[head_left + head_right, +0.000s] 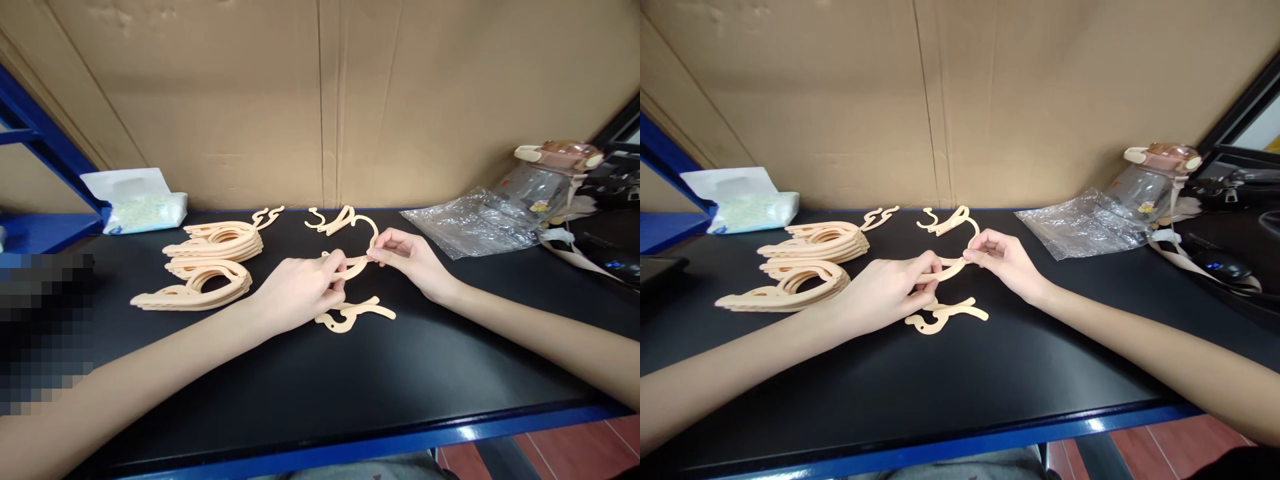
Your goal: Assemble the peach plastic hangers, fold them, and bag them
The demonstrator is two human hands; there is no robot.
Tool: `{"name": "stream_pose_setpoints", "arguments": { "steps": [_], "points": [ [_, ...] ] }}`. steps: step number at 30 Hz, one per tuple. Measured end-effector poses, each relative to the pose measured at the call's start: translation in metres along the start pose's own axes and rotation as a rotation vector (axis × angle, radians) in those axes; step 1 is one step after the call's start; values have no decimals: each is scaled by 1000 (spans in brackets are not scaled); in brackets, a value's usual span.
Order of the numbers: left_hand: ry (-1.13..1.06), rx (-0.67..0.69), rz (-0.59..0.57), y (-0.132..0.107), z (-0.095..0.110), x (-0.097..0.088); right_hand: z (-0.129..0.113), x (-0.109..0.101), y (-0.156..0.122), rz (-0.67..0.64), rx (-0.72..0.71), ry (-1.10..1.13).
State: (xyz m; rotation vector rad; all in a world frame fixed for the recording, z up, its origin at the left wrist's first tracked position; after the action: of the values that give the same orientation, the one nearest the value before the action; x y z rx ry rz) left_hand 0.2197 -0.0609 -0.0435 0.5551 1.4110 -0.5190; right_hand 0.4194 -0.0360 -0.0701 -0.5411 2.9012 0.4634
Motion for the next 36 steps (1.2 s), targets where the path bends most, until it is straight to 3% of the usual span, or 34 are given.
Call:
{"name": "stream_pose_setpoints", "arguments": {
  "steps": [5,12,23,31,36],
  "points": [
    [-77,139,124,-6,-12,14,3,-1,1,-88,45,31],
    [-114,267,254,-10,-8,19,5,1,3,-189,32,-12],
    [-72,128,89,-6,-9,20,4,5,2,-261,41,-4],
    [-46,173,174,-7,-9,20,4,5,4,-241,45,-26],
    [-51,176,159,-7,-10,20,2,6,3,-263,39,-13]
  ]
}}
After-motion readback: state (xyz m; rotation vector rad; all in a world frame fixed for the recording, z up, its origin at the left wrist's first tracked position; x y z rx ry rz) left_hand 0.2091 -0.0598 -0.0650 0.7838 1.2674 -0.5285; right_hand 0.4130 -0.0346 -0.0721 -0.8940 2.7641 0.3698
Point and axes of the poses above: each hand's wrist, its own y-axis towards the middle knuckle, its own x-axis out of the palm, z = x × y, the point moved 2 cm from there along y, towards the middle knuckle, and after that the axes turned 8 degrees about -z, right-handed, at the moved point
